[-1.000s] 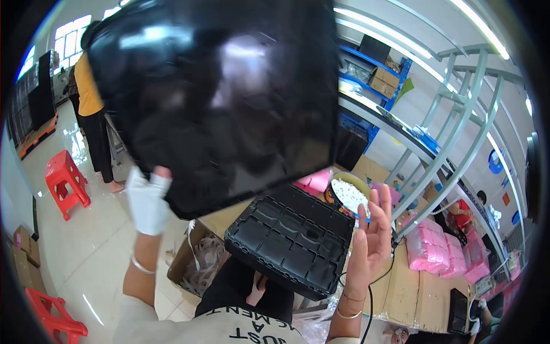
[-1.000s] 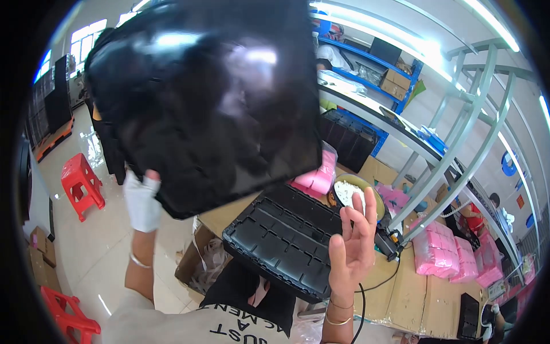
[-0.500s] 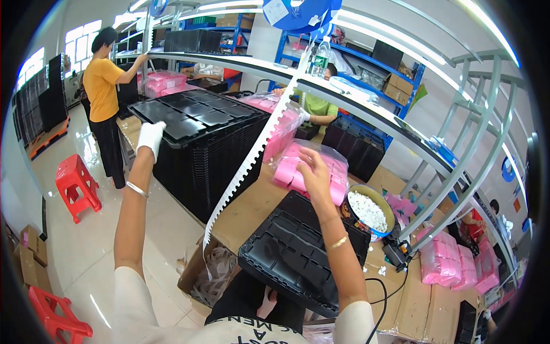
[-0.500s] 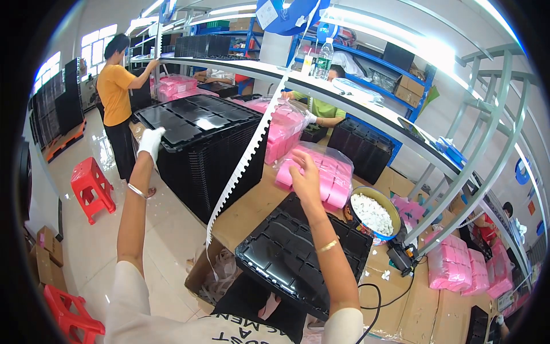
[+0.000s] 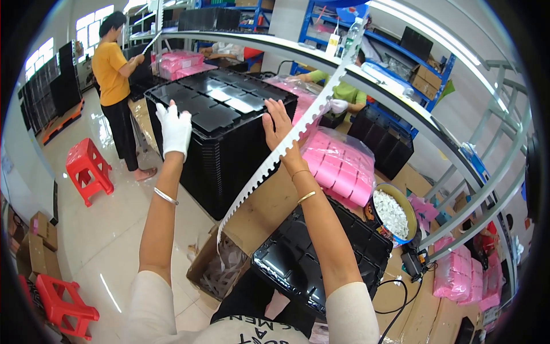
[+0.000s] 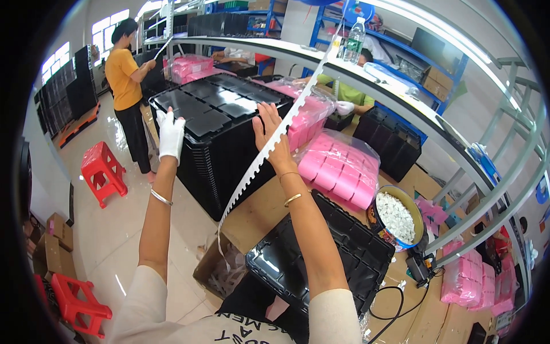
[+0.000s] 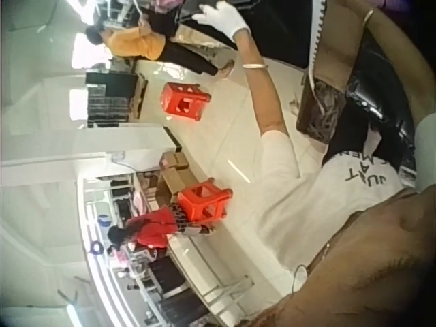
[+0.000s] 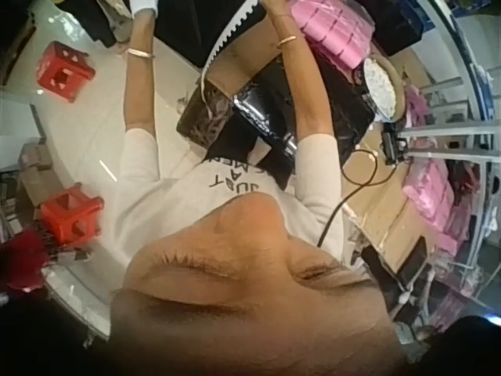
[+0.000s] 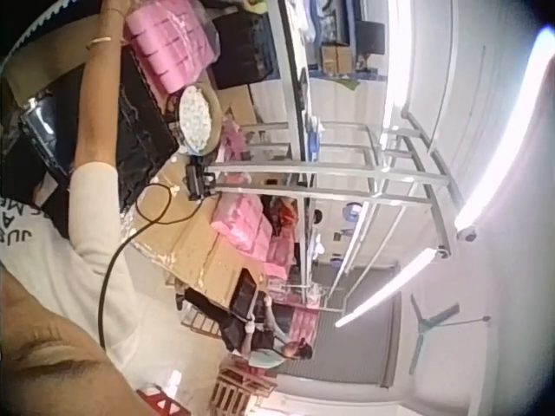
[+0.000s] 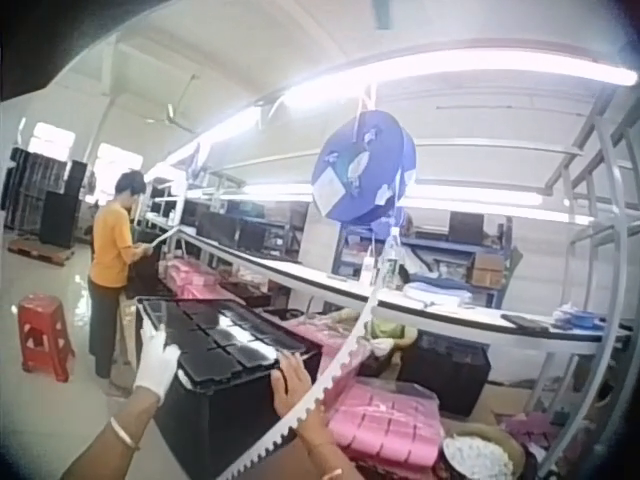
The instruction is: The person inserts pink foam pieces into a plastic tray and attaches a serrated plastic strip to its edge by hand.
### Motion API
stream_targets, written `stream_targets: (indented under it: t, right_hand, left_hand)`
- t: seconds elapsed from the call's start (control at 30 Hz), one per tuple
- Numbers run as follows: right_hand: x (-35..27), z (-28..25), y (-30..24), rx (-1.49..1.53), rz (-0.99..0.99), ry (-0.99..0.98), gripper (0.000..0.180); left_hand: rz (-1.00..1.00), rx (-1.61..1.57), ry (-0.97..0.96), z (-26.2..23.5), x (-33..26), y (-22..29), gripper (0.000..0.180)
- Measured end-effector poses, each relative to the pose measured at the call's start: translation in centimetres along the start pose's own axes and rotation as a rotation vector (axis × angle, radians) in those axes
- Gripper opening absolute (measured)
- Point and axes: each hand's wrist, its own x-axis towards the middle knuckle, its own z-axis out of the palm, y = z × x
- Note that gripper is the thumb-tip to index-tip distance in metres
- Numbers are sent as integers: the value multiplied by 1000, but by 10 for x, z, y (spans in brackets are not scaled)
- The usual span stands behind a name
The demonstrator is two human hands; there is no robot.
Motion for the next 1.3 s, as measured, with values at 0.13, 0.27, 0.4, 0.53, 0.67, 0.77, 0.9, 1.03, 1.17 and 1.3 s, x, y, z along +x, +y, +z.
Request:
stream_targets:
  t: [0.13,0.27,0.4,0.53,0.67,0.77,0.9,1.03,1.17,1.3]
  right_hand:
    - [-11,7,-10,-26,-25,48,41]
    - [-22,-12,-17,77,-10,-38,54]
    - [-108,-39,-60,674,402,-359,82]
    - [-159,-59,-117,1099,638,-524,60]
    - [-176,-66,-148,1063,837,-599,33]
    - [-182,-68,-175,1114,857,-476,27]
    - [-214,-73,-196,975,820,-340,28]
    - [-245,-104,-229,639,797,-376,26]
    - [-257,-129,-246,385,731,-428,21]
    - [-260,-144,-248,400,832,-437,19]
  left_hand:
    - [53,-193,16,-6,-8,-11,63]
    - [-35,-470,99,-11,-34,5,63]
    - [-108,-429,74,-37,-163,-23,28]
    - [-391,-435,-641,-63,-262,-11,53]
    - [-151,-182,-923,-63,-286,-21,49]
    - [-160,-114,-1146,-72,-311,-35,38]
    - [-462,-393,-1115,-100,-331,-11,22]
    - [-777,-734,-1053,-132,-328,47,21]
    - [-847,-889,-1051,-136,-331,60,20]
    - [-856,-967,-973,-129,-339,58,21]
